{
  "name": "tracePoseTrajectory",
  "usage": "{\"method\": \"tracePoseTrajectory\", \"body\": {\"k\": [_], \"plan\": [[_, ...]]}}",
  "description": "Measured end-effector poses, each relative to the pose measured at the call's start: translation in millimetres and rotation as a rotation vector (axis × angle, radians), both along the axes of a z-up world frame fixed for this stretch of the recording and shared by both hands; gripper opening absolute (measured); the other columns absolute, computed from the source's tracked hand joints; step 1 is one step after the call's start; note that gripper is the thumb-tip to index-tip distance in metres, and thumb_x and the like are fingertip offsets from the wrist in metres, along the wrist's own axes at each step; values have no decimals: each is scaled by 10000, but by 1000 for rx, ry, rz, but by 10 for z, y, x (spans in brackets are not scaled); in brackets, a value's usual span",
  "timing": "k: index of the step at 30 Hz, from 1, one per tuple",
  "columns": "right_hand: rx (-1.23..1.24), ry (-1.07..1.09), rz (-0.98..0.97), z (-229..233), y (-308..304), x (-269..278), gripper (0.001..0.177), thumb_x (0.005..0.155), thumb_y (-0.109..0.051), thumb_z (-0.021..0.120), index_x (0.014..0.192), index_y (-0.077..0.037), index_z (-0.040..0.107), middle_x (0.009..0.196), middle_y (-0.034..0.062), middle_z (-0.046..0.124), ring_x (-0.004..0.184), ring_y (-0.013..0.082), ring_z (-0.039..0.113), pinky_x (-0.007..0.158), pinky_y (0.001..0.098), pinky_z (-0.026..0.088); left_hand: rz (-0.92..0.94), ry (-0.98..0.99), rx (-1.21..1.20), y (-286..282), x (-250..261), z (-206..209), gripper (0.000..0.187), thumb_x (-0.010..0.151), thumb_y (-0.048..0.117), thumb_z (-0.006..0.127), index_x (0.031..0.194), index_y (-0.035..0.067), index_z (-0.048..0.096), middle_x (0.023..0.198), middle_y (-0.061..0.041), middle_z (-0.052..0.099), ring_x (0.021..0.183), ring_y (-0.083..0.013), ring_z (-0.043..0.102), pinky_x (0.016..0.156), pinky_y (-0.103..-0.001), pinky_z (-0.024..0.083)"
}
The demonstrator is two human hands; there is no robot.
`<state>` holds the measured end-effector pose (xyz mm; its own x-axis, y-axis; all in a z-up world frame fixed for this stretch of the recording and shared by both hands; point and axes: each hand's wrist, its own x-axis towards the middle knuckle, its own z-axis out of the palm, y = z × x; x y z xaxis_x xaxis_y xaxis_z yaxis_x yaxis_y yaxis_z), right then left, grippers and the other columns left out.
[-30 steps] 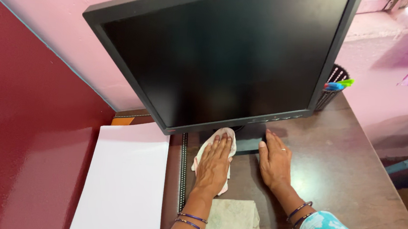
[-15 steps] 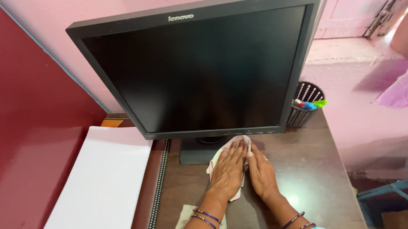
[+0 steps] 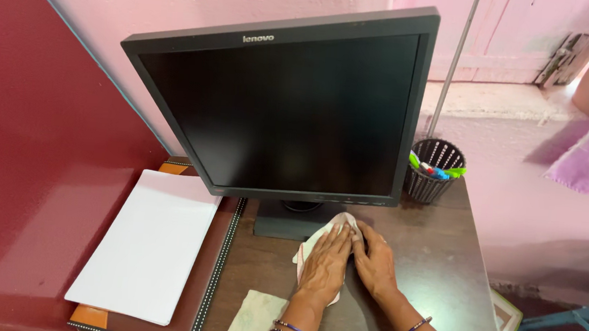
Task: The person wipes a Lenovo computer monitor with a white cloth, cleaning the screen, bezel, stand, and back panel. They also move a pen holder aside and wipe the desk surface around the monitor base.
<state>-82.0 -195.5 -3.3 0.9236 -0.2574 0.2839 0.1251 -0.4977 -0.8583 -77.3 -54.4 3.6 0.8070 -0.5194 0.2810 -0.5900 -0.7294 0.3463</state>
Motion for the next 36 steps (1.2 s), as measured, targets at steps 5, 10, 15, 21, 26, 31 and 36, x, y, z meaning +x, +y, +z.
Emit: {"method": "tracePoseTrajectory", "body": {"k": [5, 10, 15, 21, 26, 31, 36], "plan": [[5, 44, 14, 16, -90, -66, 359, 931, -185, 598, 1262, -66, 671, 1130, 213, 709, 1013, 358, 680, 899, 404, 526, 19, 16, 11, -95, -98, -12, 481, 957, 36, 414, 1425, -17, 515, 1577, -147, 438, 1503, -309, 319, 1235, -419, 223], [-32, -57, 36, -9, -189, -114, 292, 948, -176, 604, 1190, -44, 701, 1153, 185, 722, 1082, 348, 656, 945, 401, 508, 90, 77, -39, -213, -237, -30, 494, 944, 29, 412, 1426, -17, 510, 1557, -152, 451, 1490, -317, 321, 1203, -438, 246], [-20, -35, 72, -5, -256, -216, 296, 927, -160, 592, 1174, -48, 710, 1135, 172, 730, 1080, 339, 650, 957, 401, 496, 102, 74, -100, -279, -356, -67, 492, 939, 10, 417, 1419, -40, 512, 1531, -181, 482, 1481, -332, 364, 1188, -433, 298], [-71, -27, 21, 41, -261, -346, 286, 941, -177, 584, 1165, -56, 715, 1127, 168, 733, 1077, 344, 650, 960, 403, 489, 91, 34, -136, -316, -351, -178, 449, 951, 37, 463, 1387, -35, 541, 1491, -210, 517, 1404, -350, 455, 1157, -438, 341], [-101, -32, -11, 71, -240, -457, 301, 945, -194, 572, 1177, -60, 711, 1118, 156, 739, 1089, 348, 645, 973, 413, 473, 32, 20, -91, -292, -268, -228, 446, 938, 26, 472, 1371, -35, 559, 1434, -224, 554, 1398, -365, 466, 1132, -440, 367], [-153, -16, -20, 86, -218, -518, 297, 953, -203, 559, 1168, -69, 713, 1099, 150, 736, 1083, 353, 629, 970, 422, 465, 25, -68, -72, -259, -326, -162, 367, 905, 14, 516, 1257, -29, 610, 1362, -219, 601, 1336, -381, 512, 1054, -455, 422], [-146, 5, -15, 120, -239, -461, 297, 966, -223, 545, 1157, -76, 717, 1080, 140, 739, 1067, 348, 630, 962, 422, 466, 41, -27, -107, -247, -351, 10, 265, 900, 8, 547, 1153, 12, 626, 1152, -174, 642, 1142, -354, 598, 939, -450, 485]]}}
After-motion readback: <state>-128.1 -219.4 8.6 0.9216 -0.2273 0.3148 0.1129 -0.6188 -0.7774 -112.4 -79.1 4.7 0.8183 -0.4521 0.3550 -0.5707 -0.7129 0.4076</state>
